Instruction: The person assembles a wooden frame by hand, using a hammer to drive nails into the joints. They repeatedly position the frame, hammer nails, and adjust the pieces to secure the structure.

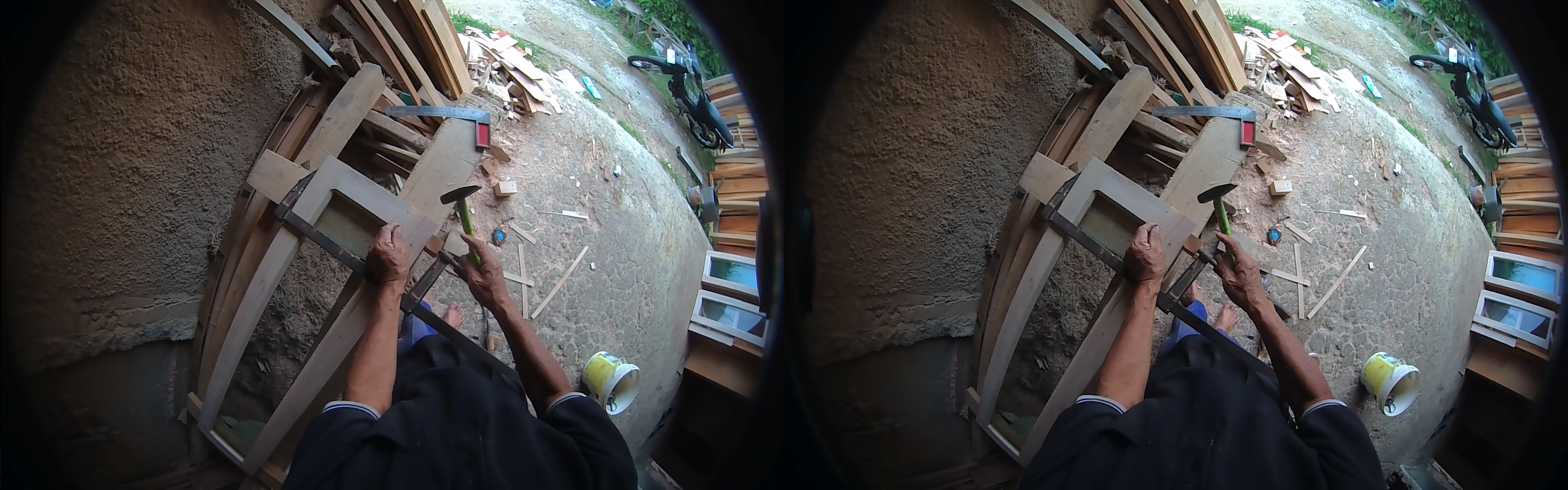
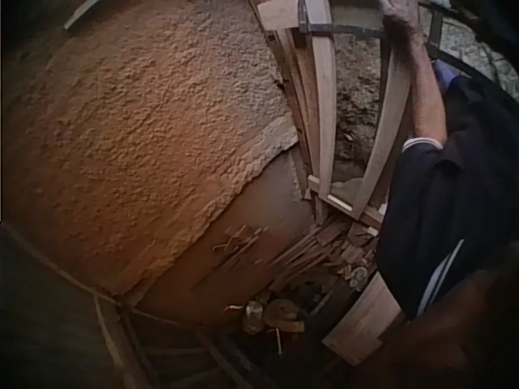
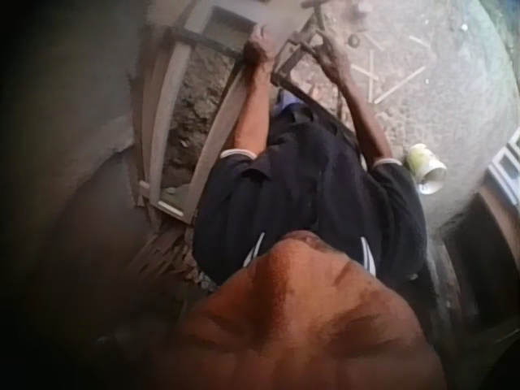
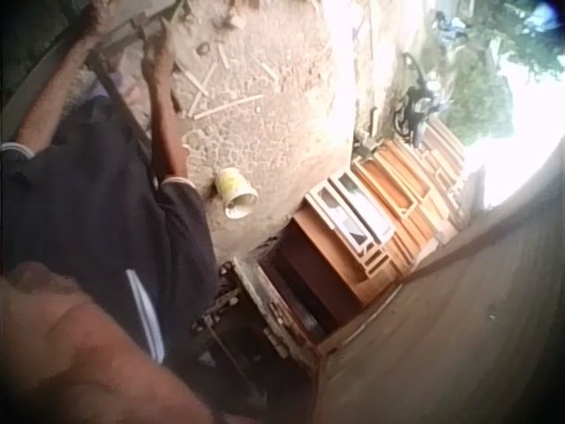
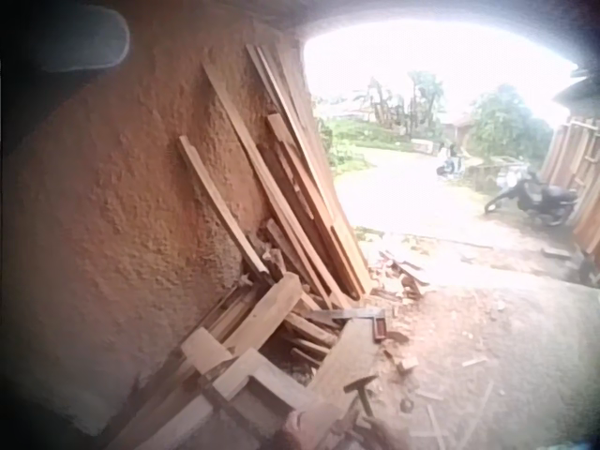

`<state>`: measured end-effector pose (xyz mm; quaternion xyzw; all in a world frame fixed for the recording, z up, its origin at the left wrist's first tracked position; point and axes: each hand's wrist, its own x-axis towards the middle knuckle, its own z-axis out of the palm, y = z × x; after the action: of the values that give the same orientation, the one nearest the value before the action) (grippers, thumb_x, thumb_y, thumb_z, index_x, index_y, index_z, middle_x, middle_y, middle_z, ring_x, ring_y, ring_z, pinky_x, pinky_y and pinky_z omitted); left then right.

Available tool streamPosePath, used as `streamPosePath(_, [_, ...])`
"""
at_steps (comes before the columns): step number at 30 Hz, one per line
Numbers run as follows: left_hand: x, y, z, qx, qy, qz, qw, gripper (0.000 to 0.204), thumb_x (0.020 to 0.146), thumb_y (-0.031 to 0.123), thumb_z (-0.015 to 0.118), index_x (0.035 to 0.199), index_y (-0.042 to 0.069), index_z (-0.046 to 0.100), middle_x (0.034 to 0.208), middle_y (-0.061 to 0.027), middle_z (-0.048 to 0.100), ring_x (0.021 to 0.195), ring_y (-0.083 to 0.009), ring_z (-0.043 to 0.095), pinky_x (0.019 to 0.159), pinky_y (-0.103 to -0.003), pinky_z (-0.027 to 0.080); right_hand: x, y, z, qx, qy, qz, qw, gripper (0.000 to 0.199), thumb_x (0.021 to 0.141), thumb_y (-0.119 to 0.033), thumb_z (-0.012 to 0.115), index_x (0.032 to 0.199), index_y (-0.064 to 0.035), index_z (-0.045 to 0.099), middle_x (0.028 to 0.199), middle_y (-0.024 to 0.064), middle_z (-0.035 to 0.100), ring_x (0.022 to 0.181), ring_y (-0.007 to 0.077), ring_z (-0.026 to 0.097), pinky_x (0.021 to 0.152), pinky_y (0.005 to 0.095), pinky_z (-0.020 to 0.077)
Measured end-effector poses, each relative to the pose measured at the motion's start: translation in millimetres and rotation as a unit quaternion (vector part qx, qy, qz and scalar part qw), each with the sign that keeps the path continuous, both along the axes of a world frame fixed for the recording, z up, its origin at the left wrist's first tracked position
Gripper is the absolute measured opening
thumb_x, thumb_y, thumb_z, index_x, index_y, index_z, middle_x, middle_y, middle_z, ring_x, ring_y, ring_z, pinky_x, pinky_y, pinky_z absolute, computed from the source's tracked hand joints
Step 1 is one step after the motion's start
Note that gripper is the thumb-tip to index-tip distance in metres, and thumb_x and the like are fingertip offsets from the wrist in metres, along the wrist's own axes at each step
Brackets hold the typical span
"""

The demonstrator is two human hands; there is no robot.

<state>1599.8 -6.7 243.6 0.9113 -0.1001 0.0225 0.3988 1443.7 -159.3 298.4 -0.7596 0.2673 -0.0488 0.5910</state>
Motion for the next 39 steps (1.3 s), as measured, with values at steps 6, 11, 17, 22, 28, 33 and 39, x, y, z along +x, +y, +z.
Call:
streamPosePath(6, [-3.4, -3.0, 6.1, 0.027, 0.025, -0.001, 0.999, 0.020, 0.096, 0.026, 0.059, 0.107, 0.013, 0.069, 0.100, -0.0132, 0.073, 0.090, -0.0358, 0.070, 0.074, -0.045, 0.054, -1.1, -3.7, 0.8, -0.092, -0.002, 0.042, 0.995, 0.053, 0.096, -0.003, 0.057, 0.147, -0.0117, 0.045, 0.092, 0.0174, 0.062, 0.079, 0.0276, 0.064, 0.076, 0.0381, 0.0523])
streamPosePath(11, [-4.5, -4.7, 10.5, 0.031, 0.033, -0.003, 0.999, 0.020, 0.096, 0.026, 0.059, 0.105, 0.012, 0.070, 0.101, -0.0136, 0.073, 0.092, -0.0371, 0.069, 0.075, -0.046, 0.054, 3.3, 1.4, 7.9, -0.243, -0.099, 0.094, 0.960, 0.067, 0.095, -0.002, 0.053, 0.157, -0.0167, 0.029, 0.097, 0.0233, 0.062, 0.082, 0.0412, 0.065, 0.075, 0.0482, 0.0526])
streamPosePath(17, [-2.8, -3.6, 5.6, 0.040, 0.015, 0.001, 0.999, 0.021, 0.096, 0.030, 0.060, 0.104, 0.014, 0.072, 0.099, -0.0138, 0.073, 0.087, -0.0373, 0.071, 0.070, -0.045, 0.055, 11.9, 5.9, 18.8, -0.281, 0.025, 0.220, 0.934, 0.071, 0.094, -0.004, 0.048, 0.159, -0.0216, 0.025, 0.098, 0.0253, 0.061, 0.080, 0.0428, 0.066, 0.070, 0.0517, 0.0526])
streamPosePath(22, [-3.7, -1.6, 5.8, 0.036, -0.009, -0.023, 0.999, 0.017, 0.096, 0.026, 0.059, 0.101, 0.013, 0.069, 0.096, -0.0137, 0.073, 0.087, -0.0369, 0.070, 0.072, -0.047, 0.055, 15.8, 10.8, 29.5, -0.318, 0.034, 0.243, 0.916, 0.073, 0.093, -0.003, 0.047, 0.159, -0.0244, 0.025, 0.090, 0.0250, 0.059, 0.075, 0.0422, 0.066, 0.066, 0.0513, 0.0528])
streamPosePath(28, [-4.2, -2.2, 7.1, 0.048, 0.021, -0.012, 0.999, 0.016, 0.096, 0.024, 0.058, 0.102, 0.012, 0.068, 0.094, -0.0148, 0.072, 0.087, -0.0367, 0.070, 0.071, -0.048, 0.055, 18.7, 10.6, 44.9, -0.328, 0.070, 0.260, 0.905, 0.073, 0.093, -0.003, 0.046, 0.159, -0.0259, 0.026, 0.084, 0.0242, 0.058, 0.068, 0.0421, 0.064, 0.063, 0.0516, 0.0515])
streamPosePath(33, [-5.3, -1.7, 10.3, 0.019, -0.005, -0.023, 1.000, 0.015, 0.096, 0.022, 0.058, 0.101, 0.012, 0.068, 0.095, -0.0145, 0.072, 0.086, -0.0380, 0.070, 0.069, -0.049, 0.054, 20.5, 10.8, 50.0, -0.333, 0.071, 0.260, 0.903, 0.072, 0.094, -0.004, 0.045, 0.159, -0.0262, 0.026, 0.082, 0.0236, 0.058, 0.067, 0.0403, 0.064, 0.061, 0.0513, 0.0501])
streamPosePath(39, [-5.1, -1.7, 19.2, -0.041, 0.079, 0.046, 0.995, 0.016, 0.100, 0.025, 0.054, 0.104, 0.011, 0.061, 0.091, -0.0150, 0.072, 0.085, -0.0378, 0.070, 0.068, -0.048, 0.054, 21.5, 9.6, 54.3, -0.364, 0.036, 0.241, 0.899, 0.073, 0.093, -0.005, 0.047, 0.160, -0.0274, 0.025, 0.081, 0.0208, 0.056, 0.063, 0.0384, 0.062, 0.056, 0.0508, 0.0490])
